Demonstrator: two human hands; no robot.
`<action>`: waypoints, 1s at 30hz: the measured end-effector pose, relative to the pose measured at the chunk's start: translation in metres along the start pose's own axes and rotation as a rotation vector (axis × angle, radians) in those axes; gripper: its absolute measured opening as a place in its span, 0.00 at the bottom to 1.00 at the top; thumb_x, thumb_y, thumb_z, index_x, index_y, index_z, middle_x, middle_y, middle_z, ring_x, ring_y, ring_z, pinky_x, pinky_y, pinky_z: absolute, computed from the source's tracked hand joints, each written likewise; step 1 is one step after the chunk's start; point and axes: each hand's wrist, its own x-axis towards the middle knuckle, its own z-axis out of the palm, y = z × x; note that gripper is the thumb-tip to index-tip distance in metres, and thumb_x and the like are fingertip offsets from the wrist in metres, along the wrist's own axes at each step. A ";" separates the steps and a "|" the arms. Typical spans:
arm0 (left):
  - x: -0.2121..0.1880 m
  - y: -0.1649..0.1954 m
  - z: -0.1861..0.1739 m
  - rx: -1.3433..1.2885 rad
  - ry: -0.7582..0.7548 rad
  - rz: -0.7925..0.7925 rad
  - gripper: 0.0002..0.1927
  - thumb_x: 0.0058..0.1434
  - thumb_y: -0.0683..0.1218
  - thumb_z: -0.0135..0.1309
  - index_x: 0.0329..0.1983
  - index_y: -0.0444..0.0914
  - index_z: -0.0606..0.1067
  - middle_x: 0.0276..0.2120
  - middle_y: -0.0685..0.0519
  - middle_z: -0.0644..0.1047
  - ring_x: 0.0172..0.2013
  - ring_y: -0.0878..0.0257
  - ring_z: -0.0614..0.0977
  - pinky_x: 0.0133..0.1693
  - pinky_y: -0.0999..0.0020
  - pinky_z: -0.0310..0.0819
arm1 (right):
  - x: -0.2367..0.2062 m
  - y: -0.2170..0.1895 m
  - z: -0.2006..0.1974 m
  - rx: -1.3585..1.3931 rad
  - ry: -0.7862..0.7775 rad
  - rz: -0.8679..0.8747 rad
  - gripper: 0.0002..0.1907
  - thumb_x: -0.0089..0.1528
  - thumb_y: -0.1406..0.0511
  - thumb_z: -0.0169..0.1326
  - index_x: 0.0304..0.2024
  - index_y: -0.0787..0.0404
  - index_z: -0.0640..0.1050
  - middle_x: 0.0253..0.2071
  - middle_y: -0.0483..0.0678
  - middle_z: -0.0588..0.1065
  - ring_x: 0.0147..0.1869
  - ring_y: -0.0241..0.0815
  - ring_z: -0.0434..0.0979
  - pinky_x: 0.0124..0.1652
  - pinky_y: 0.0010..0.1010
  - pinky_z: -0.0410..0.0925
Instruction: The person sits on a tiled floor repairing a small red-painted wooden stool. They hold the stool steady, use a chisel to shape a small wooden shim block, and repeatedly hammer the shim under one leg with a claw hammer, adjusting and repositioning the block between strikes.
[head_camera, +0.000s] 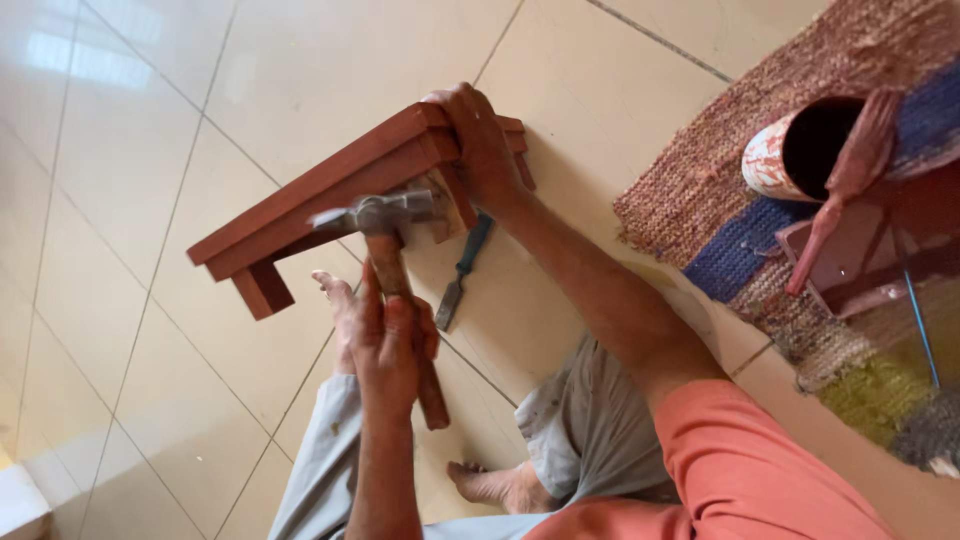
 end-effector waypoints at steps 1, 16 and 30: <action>0.000 0.002 0.000 0.021 -0.065 -0.002 0.27 0.78 0.50 0.46 0.73 0.33 0.58 0.29 0.50 0.71 0.22 0.65 0.68 0.21 0.71 0.62 | -0.001 -0.001 0.000 -0.006 0.006 0.000 0.24 0.58 0.67 0.62 0.55 0.58 0.70 0.49 0.51 0.69 0.57 0.57 0.70 0.56 0.42 0.67; -0.014 0.106 0.049 0.807 -0.475 0.310 0.33 0.77 0.50 0.47 0.82 0.37 0.56 0.29 0.56 0.73 0.25 0.71 0.71 0.32 0.76 0.67 | -0.006 0.013 0.003 -0.040 0.054 -0.093 0.27 0.56 0.67 0.63 0.57 0.59 0.70 0.51 0.54 0.69 0.58 0.60 0.68 0.58 0.44 0.65; 0.019 0.171 0.138 2.547 -0.949 0.617 0.34 0.70 0.55 0.53 0.79 0.57 0.60 0.32 0.56 0.81 0.25 0.62 0.83 0.30 0.65 0.79 | -0.009 0.017 -0.003 0.020 0.016 0.000 0.23 0.60 0.71 0.62 0.57 0.55 0.72 0.50 0.50 0.69 0.57 0.55 0.71 0.56 0.41 0.67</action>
